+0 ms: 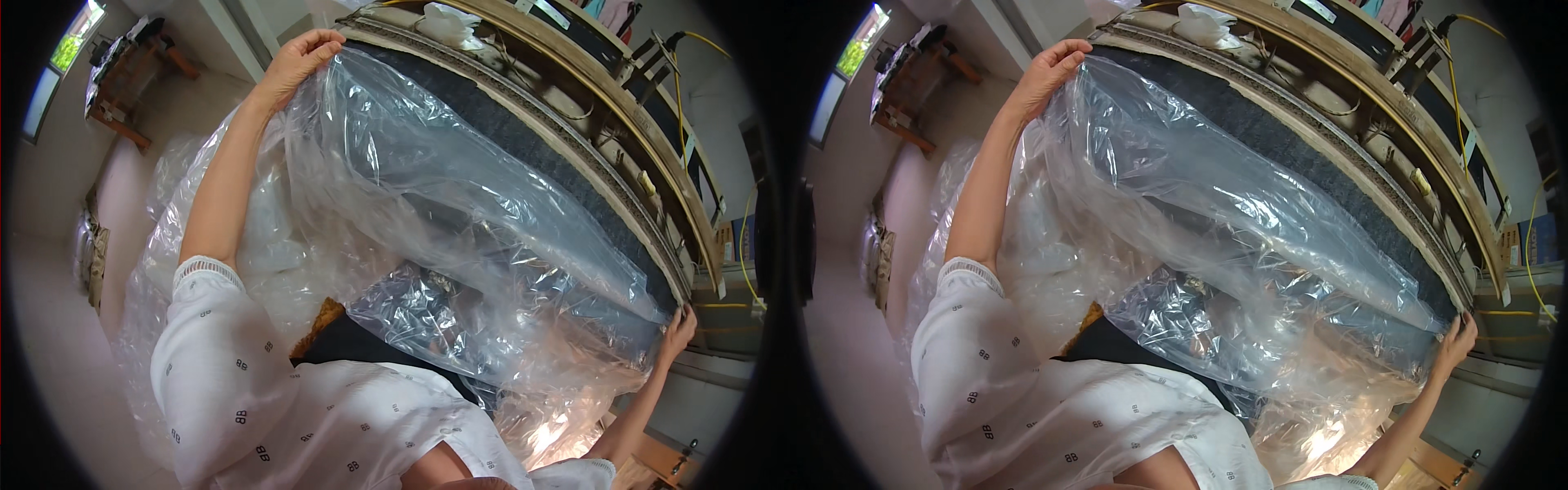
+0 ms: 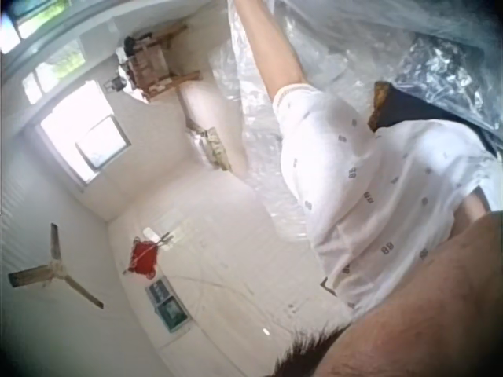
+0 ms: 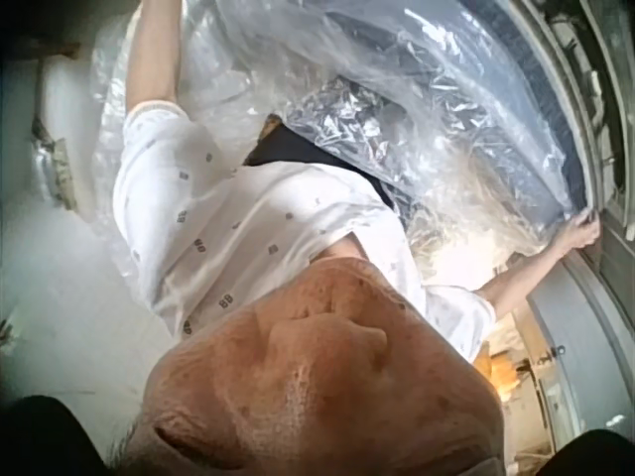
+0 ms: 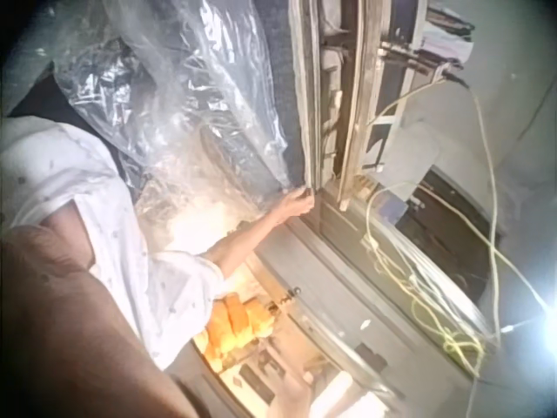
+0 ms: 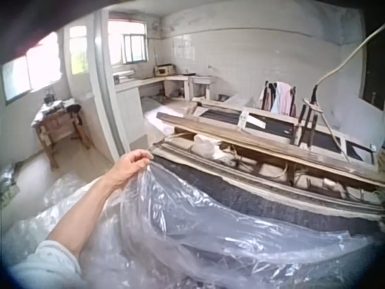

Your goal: Wrapping a large manufacturing part or object in clear plastic protective film.

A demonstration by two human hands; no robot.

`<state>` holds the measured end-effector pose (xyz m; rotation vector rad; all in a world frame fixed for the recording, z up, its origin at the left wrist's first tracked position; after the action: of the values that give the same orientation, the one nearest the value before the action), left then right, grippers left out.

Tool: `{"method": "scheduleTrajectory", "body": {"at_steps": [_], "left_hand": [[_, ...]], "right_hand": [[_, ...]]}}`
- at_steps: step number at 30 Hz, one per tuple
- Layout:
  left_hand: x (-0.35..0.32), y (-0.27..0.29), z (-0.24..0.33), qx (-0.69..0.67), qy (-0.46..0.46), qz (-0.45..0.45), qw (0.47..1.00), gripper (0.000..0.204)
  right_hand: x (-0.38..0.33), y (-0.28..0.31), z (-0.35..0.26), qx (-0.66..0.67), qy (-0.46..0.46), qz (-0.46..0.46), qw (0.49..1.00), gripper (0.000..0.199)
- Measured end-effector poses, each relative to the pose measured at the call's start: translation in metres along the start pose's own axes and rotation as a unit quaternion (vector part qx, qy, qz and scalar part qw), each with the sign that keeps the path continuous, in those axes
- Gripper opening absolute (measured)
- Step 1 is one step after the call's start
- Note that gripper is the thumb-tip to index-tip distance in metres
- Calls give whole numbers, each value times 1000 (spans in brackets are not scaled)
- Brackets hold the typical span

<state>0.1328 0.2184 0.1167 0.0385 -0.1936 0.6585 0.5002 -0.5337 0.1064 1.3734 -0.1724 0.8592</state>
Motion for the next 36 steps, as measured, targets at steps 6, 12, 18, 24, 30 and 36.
{"method": "scheduleTrajectory", "body": {"at_steps": [6,12,18,24,30,36], "left_hand": [[-27,7,24,73,-10,-47,996,33],[-45,19,46,106,-34,-21,994,25],[-42,15,39,45,-69,5,997,18],[11,-33,-26,-127,-134,104,977,15],[65,-106,-76,97,-166,200,961,22],[85,-133,-75,121,-125,216,961,23]], "right_hand": [[10,57,-214,217,117,-108,963,31],[14,67,-279,308,152,-116,932,20],[23,52,-265,520,46,-156,838,6],[44,28,-238,573,-133,-70,806,6],[39,-36,-187,511,-205,44,834,13],[54,-43,-176,400,-239,35,884,20]]}}
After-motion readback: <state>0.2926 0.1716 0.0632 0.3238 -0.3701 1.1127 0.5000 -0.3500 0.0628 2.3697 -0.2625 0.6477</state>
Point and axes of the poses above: each hand's wrist, its own x-axis towards the middle knuckle, its own y-axis out of the back of the hand, z = x × y, the point moved 4 cm from there along x, towards the middle knuckle, and after that the axes turned 13 degrees about -x, right-handed, at the moved point
